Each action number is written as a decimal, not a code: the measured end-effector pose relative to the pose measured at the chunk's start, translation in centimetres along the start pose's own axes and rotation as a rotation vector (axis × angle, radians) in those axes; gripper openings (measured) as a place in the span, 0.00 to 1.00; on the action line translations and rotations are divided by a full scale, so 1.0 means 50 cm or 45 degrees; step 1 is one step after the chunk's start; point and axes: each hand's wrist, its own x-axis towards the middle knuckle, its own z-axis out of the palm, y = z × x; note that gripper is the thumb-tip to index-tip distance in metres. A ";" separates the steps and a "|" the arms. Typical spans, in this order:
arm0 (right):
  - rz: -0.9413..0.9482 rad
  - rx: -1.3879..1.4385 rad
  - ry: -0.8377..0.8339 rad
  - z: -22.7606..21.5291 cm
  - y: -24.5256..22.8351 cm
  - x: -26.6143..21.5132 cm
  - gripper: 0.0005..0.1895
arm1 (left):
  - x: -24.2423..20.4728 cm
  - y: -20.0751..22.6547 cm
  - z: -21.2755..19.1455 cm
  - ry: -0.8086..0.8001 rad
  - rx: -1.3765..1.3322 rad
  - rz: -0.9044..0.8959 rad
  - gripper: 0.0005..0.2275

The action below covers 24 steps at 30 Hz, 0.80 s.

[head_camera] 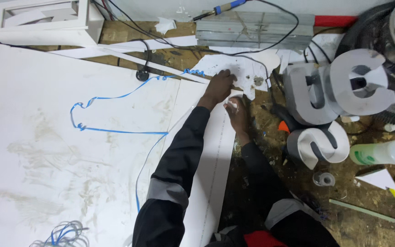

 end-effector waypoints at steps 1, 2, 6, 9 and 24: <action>-0.182 -0.272 0.007 -0.002 0.003 0.010 0.21 | -0.004 0.004 -0.006 0.031 0.032 0.021 0.07; -0.361 -0.546 0.014 -0.009 0.008 0.016 0.29 | -0.007 0.013 -0.009 0.059 0.061 0.043 0.07; -0.362 -0.427 -0.028 -0.014 0.017 0.019 0.20 | -0.021 0.015 -0.016 0.060 0.048 0.074 0.08; -0.138 -0.012 -0.110 -0.021 0.015 0.015 0.19 | -0.024 0.016 -0.020 0.053 0.000 0.104 0.10; -0.346 -0.159 -0.049 -0.013 0.008 0.023 0.10 | 0.019 -0.028 0.003 -0.074 0.131 -0.071 0.10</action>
